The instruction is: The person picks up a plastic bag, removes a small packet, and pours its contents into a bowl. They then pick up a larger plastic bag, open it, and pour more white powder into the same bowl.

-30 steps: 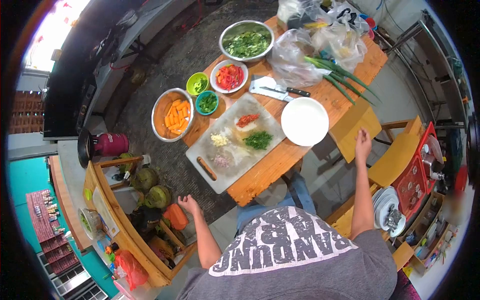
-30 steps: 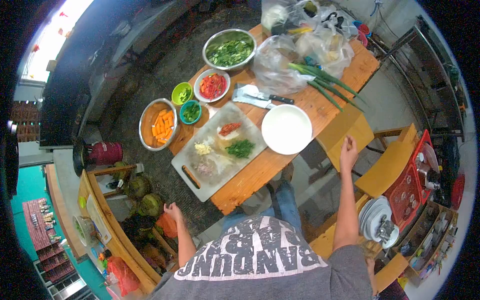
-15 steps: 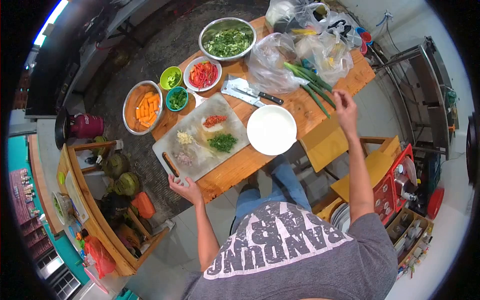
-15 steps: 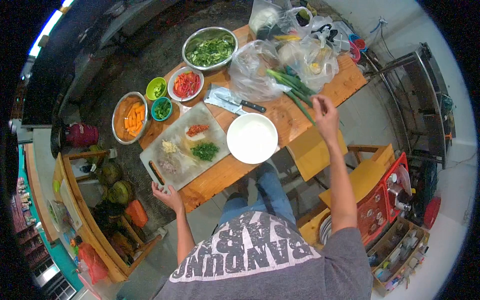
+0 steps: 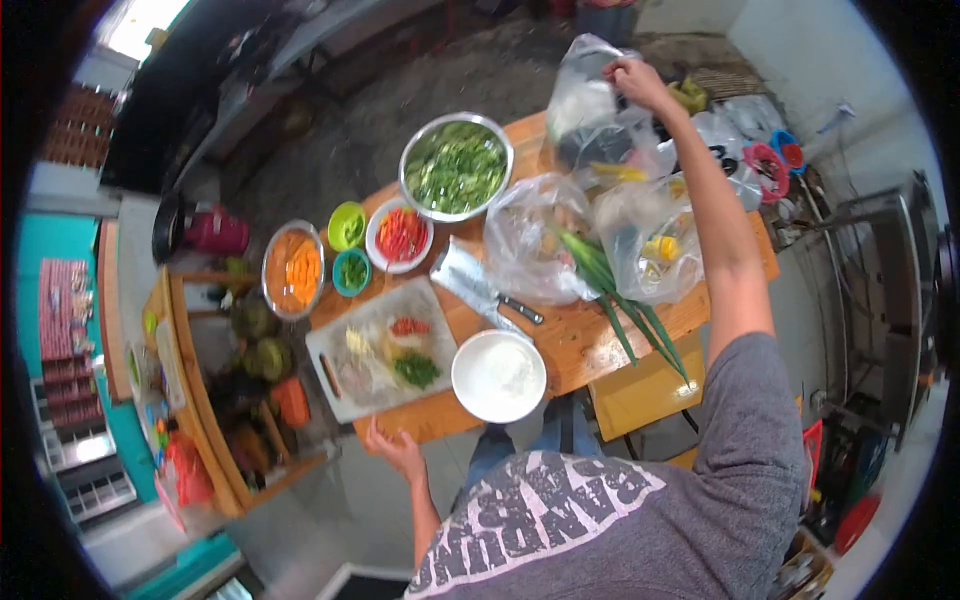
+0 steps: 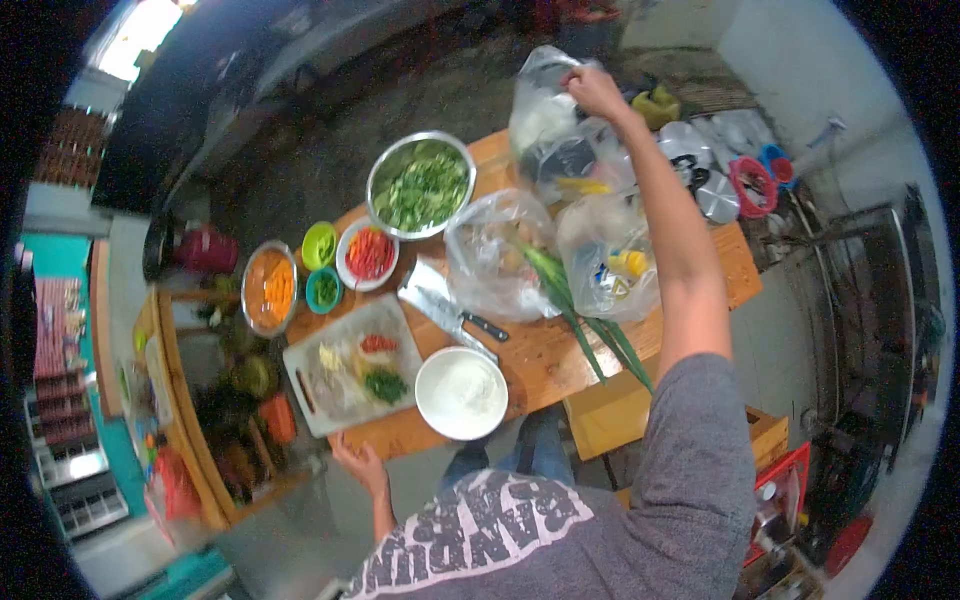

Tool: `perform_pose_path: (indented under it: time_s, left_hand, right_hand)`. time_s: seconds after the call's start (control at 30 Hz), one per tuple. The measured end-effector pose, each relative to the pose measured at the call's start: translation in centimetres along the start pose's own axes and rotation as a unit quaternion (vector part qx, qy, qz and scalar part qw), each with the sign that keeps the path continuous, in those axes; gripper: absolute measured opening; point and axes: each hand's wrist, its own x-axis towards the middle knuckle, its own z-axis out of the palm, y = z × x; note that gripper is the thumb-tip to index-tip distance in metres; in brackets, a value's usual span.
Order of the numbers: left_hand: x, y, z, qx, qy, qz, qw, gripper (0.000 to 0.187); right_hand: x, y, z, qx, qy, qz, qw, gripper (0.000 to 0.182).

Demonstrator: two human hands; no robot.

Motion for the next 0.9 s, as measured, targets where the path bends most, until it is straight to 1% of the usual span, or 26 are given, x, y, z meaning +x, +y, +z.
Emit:
perform_pose_path:
  time_s: [0.03, 0.07, 0.1, 0.13, 0.17, 0.2, 0.23, 0.3, 0.33, 0.4, 0.43, 0.47, 0.5, 0.6, 0.67, 0.7, 0.73, 0.77, 0.83, 0.9]
  left_hand:
    - [-0.3, -1.2, -0.4, 0.124, 0.002, 0.143, 0.982, 0.054]
    - [-0.7, -0.2, -1.0, 0.09, -0.067, 0.07, 0.991, 0.051]
    - [-1.1, 0.0, -1.2, 0.023, -0.096, 0.054, 0.994, 0.046]
    - [-1.4, -0.2, -1.9, 0.002, -0.148, 0.02, 0.989, 0.042]
    - [-1.8, 0.8, -2.6, -0.087, -0.211, -0.101, 0.968, 0.04]
    - [-2.3, 1.5, -3.2, -0.111, -0.258, -0.18, 0.943, 0.045]
    - [-2.6, 3.6, -1.9, -0.141, -0.304, -0.246, 0.909, 0.05]
    - [-3.5, 5.6, -0.2, -0.139, -0.353, -0.306, 0.873, 0.057]
    - [-4.1, 6.1, 0.3, -0.137, -0.38, -0.336, 0.851, 0.06]
    - [-5.4, 4.4, 1.9, -0.192, -0.401, -0.35, 0.824, 0.063]
    - [-5.7, 4.5, 2.6, -0.222, -0.411, -0.356, 0.81, 0.064]
    - [-6.1, 4.4, 3.3, -0.262, -0.392, -0.364, 0.803, 0.06]
    - [-6.0, 4.2, 3.7, -0.253, -0.396, -0.369, 0.802, 0.06]
    - [-5.4, 3.6, 3.8, -0.24, -0.407, -0.383, 0.794, 0.06]
    - [-4.8, 3.4, 3.6, -0.244, -0.423, -0.388, 0.782, 0.06]
    - [-4.4, 3.2, 3.5, -0.251, -0.427, -0.391, 0.776, 0.06]
    - [-4.1, 3.0, 3.5, -0.257, -0.432, -0.395, 0.769, 0.06]
    - [-4.0, 2.9, 3.4, -0.262, -0.436, -0.399, 0.763, 0.059]
    - [-3.7, 3.2, 3.3, -0.254, -0.429, -0.397, 0.771, 0.059]
    - [-3.5, 3.4, 3.2, -0.249, -0.43, -0.387, 0.776, 0.058]
  right_hand:
    - [1.7, 2.0, 1.3, -0.092, -0.066, 0.021, 0.993, 0.031]
    - [1.9, 2.9, 1.9, -0.102, -0.121, 0.065, 0.985, 0.03]
    - [2.1, 3.8, 2.5, -0.116, -0.177, 0.108, 0.971, 0.031]
    - [2.2, 4.6, 3.1, -0.133, -0.234, 0.147, 0.952, 0.034]
    - [1.8, 4.5, 3.6, -0.144, -0.227, 0.198, 0.943, 0.055]
    - [0.9, 5.1, 4.4, -0.213, -0.14, 0.12, 0.96, 0.062]
    - [-1.8, 1.4, 2.5, -0.154, -0.045, 0.102, 0.982, 0.059]
    - [-2.9, 1.3, 2.4, -0.166, -0.03, 0.036, 0.985, 0.056]
    - [-2.4, 2.5, 2.8, -0.169, -0.041, 0.039, 0.984, 0.057]
    - [-0.4, 5.8, 3.6, -0.181, -0.059, 0.045, 0.981, 0.058]
    - [0.2, 6.6, 3.7, -0.171, -0.039, 0.072, 0.982, 0.055]
    - [0.7, 7.4, 3.9, -0.16, -0.02, 0.099, 0.982, 0.052]
    - [0.7, 7.3, 3.8, -0.148, -0.002, 0.125, 0.981, 0.05]
    - [0.1, 6.6, 2.6, -0.226, -0.084, 0.132, 0.961, 0.039]
    - [0.8, 8.8, 3.9, -0.193, -0.057, 0.126, 0.971, 0.036]
    - [0.7, 8.6, 3.9, -0.177, -0.044, 0.125, 0.975, 0.035]
    - [0.7, 8.5, 3.5, -0.148, -0.078, 0.125, 0.978, 0.031]
    - [0.3, 8.3, 3.2, -0.095, -0.084, 0.129, 0.983, 0.028]
    - [0.1, 7.5, 2.8, 0.002, -0.091, 0.138, 0.986, 0.022]
    - [-0.4, 6.9, 2.8, 0.136, -0.097, 0.159, 0.973, 0.018]
